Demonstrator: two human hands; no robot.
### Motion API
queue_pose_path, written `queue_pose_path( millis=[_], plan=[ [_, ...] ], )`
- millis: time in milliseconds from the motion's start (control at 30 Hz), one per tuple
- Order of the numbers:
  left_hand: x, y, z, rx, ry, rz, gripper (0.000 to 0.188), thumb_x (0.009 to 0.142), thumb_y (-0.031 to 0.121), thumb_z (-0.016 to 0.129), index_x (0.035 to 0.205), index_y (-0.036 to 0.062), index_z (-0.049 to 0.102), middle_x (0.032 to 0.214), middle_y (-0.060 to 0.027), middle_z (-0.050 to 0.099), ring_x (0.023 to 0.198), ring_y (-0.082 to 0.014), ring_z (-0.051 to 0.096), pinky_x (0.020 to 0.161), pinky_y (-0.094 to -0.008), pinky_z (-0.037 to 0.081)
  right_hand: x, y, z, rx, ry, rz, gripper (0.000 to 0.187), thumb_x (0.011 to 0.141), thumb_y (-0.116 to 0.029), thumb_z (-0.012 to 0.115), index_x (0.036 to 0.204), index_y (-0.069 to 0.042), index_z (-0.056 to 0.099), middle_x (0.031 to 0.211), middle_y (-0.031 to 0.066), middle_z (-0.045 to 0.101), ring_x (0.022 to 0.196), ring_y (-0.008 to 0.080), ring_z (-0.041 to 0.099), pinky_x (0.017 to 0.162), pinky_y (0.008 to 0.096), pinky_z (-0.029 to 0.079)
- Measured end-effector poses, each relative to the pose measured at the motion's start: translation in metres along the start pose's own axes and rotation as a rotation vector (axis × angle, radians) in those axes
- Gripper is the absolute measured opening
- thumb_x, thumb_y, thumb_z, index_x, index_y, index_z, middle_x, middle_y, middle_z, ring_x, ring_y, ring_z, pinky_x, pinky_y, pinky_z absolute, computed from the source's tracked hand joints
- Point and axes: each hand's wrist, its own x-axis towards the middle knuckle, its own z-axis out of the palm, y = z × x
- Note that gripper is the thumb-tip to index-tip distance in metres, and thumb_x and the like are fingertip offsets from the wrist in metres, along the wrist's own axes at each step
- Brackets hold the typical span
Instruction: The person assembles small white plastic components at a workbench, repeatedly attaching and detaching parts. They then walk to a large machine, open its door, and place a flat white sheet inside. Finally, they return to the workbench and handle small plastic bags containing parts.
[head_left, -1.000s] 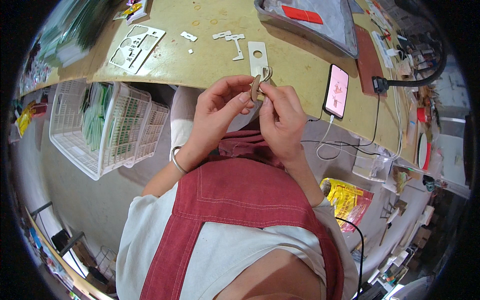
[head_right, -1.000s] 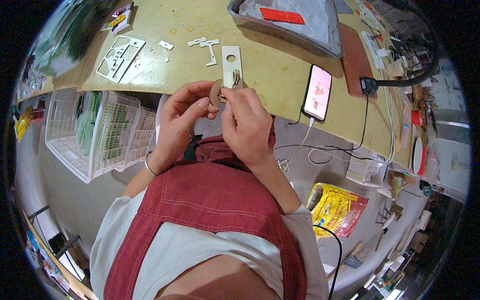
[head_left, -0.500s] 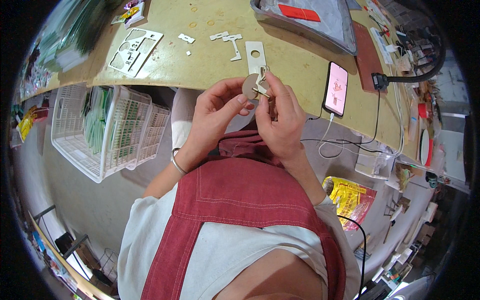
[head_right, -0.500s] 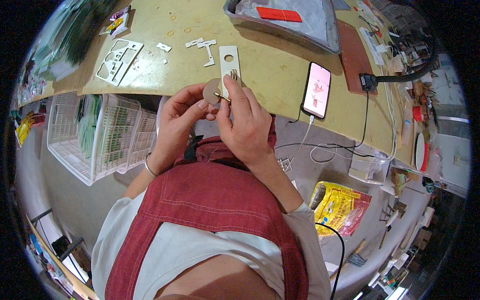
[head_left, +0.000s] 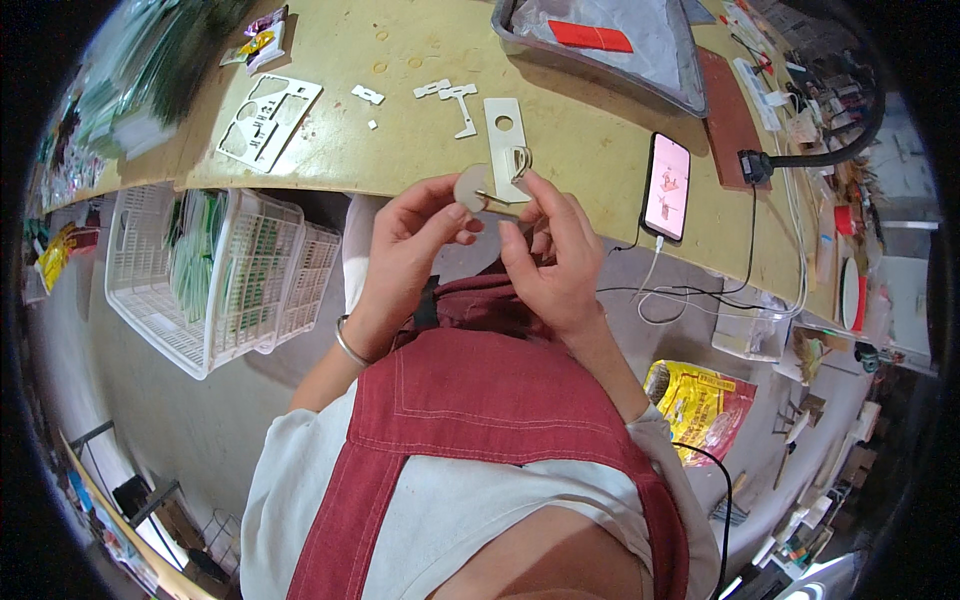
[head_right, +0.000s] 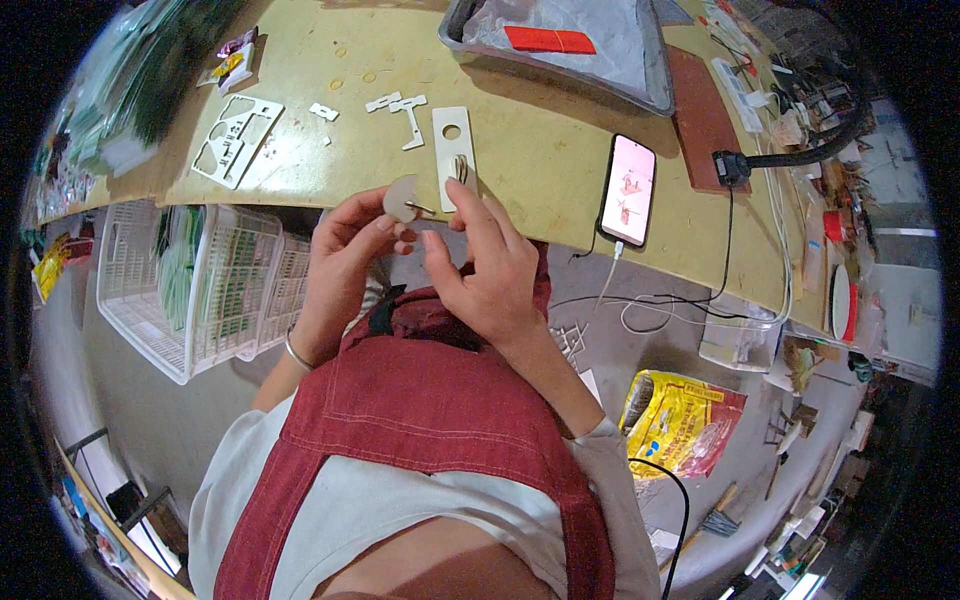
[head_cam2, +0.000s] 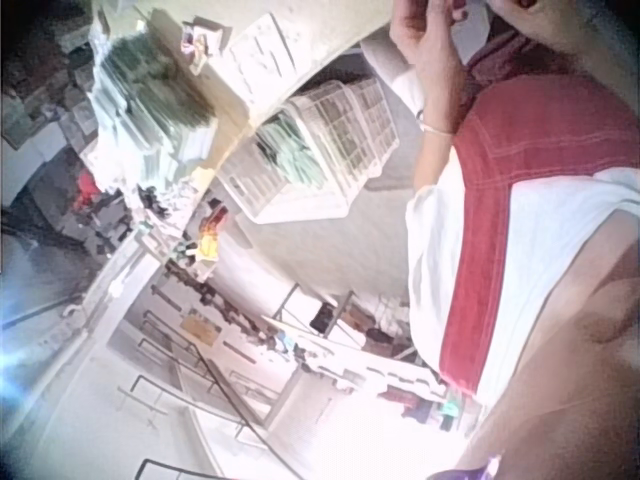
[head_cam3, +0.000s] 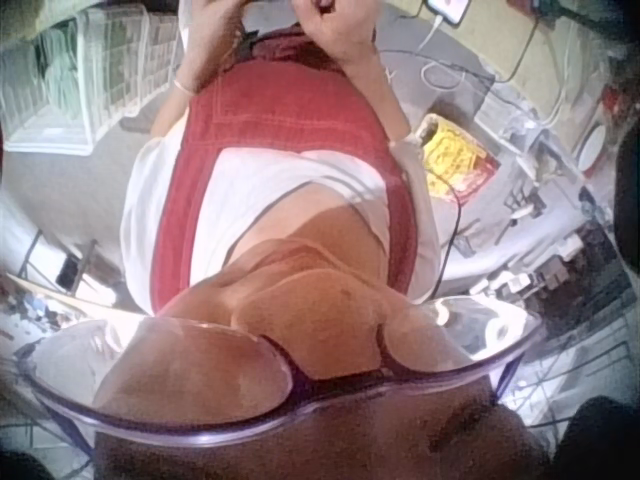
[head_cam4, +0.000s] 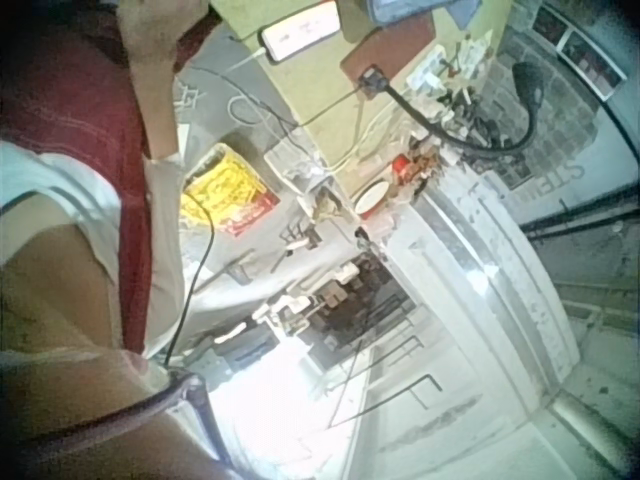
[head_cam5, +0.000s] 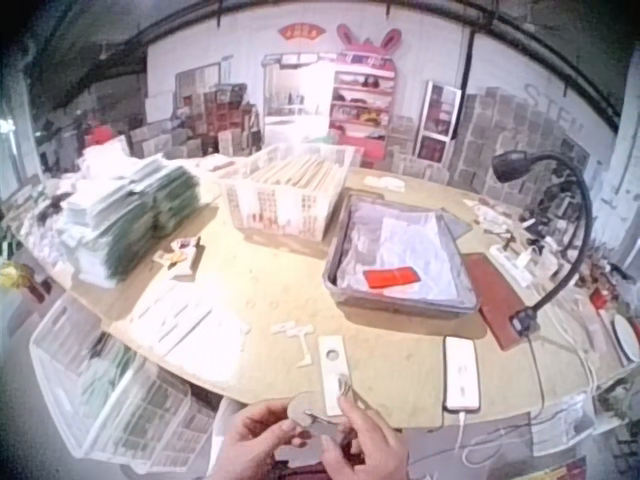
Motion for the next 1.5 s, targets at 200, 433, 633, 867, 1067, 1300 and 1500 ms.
queue_pose_path(
  millis=[200,433,633,867,1067,1300,1500],
  plan=[
    [0.020,-0.003,-0.037,0.264,0.150,0.181,0.033,0.102,0.010,0.062,0.132,-0.0047,0.062,0.113,-0.0071,0.072,0.096,-0.0133,0.069,0.083,-0.0268,0.054,-0.006,0.035,-0.005,0.058,0.148,0.098,0.045,0.087,-0.004,0.074,0.131,0.000,0.064,0.089,0.0082,0.062,0.062,0.0120,0.055,0.058,0.0263,0.050],
    [0.046,-0.005,-0.056,0.922,0.189,0.325,0.027,0.096,0.012,0.069,0.120,-0.0004,0.068,0.100,-0.0087,0.073,0.076,-0.0121,0.066,0.070,-0.0266,0.053,0.015,0.091,-0.016,-0.154,0.238,0.122,0.030,0.092,-0.004,0.068,0.121,-0.001,0.068,0.087,0.0093,0.064,0.068,0.0182,0.063,0.060,0.0307,0.052],
    [0.049,-0.003,-0.057,0.947,0.171,0.316,0.033,0.093,0.011,0.071,0.124,0.0007,0.066,0.094,-0.0056,0.072,0.073,-0.0126,0.066,0.068,-0.0266,0.053,0.023,0.115,-0.008,-0.294,0.264,0.037,0.024,0.091,-0.005,0.067,0.114,-0.002,0.070,0.089,0.0120,0.067,0.069,0.0253,0.066,0.062,0.0363,0.053],
    [0.048,-0.005,-0.061,0.709,0.206,0.241,0.034,0.099,0.009,0.065,0.132,-0.0002,0.062,0.096,-0.0023,0.070,0.079,-0.0075,0.063,0.069,-0.0236,0.052,0.018,0.114,-0.008,-0.336,0.266,-0.040,0.023,0.088,-0.003,0.067,0.111,-0.004,0.071,0.087,0.0119,0.067,0.070,0.0301,0.066,0.061,0.0396,0.052],
    [0.047,-0.006,-0.064,0.579,0.282,0.180,0.033,0.102,0.007,0.057,0.135,0.0015,0.060,0.096,-0.0023,0.071,0.076,-0.0048,0.062,0.061,-0.0204,0.049,0.019,0.116,-0.008,-0.368,0.259,-0.105,0.023,0.087,-0.002,0.068,0.109,-0.005,0.071,0.085,0.0114,0.066,0.070,0.0305,0.066,0.060,0.0403,0.052],
    [0.047,-0.005,-0.066,0.402,0.346,0.212,0.030,0.102,0.005,0.057,0.130,-0.0006,0.064,0.092,-0.0036,0.069,0.068,-0.0064,0.060,0.056,-0.0211,0.048,0.018,0.118,-0.007,-0.352,0.245,-0.108,0.024,0.087,-0.002,0.068,0.110,-0.003,0.071,0.085,0.0115,0.066,0.071,0.0304,0.066,0.060,0.0404,0.052],
    [0.048,-0.004,-0.071,0.327,0.353,0.210,0.029,0.102,0.006,0.058,0.128,-0.0009,0.065,0.091,-0.0045,0.068,0.065,-0.0077,0.058,0.054,-0.0222,0.049,0.017,0.116,-0.007,-0.362,0.201,-0.070,0.024,0.086,-0.001,0.068,0.110,-0.003,0.071,0.085,0.0126,0.065,0.072,0.0310,0.066,0.061,0.0404,0.052]
  ],
)
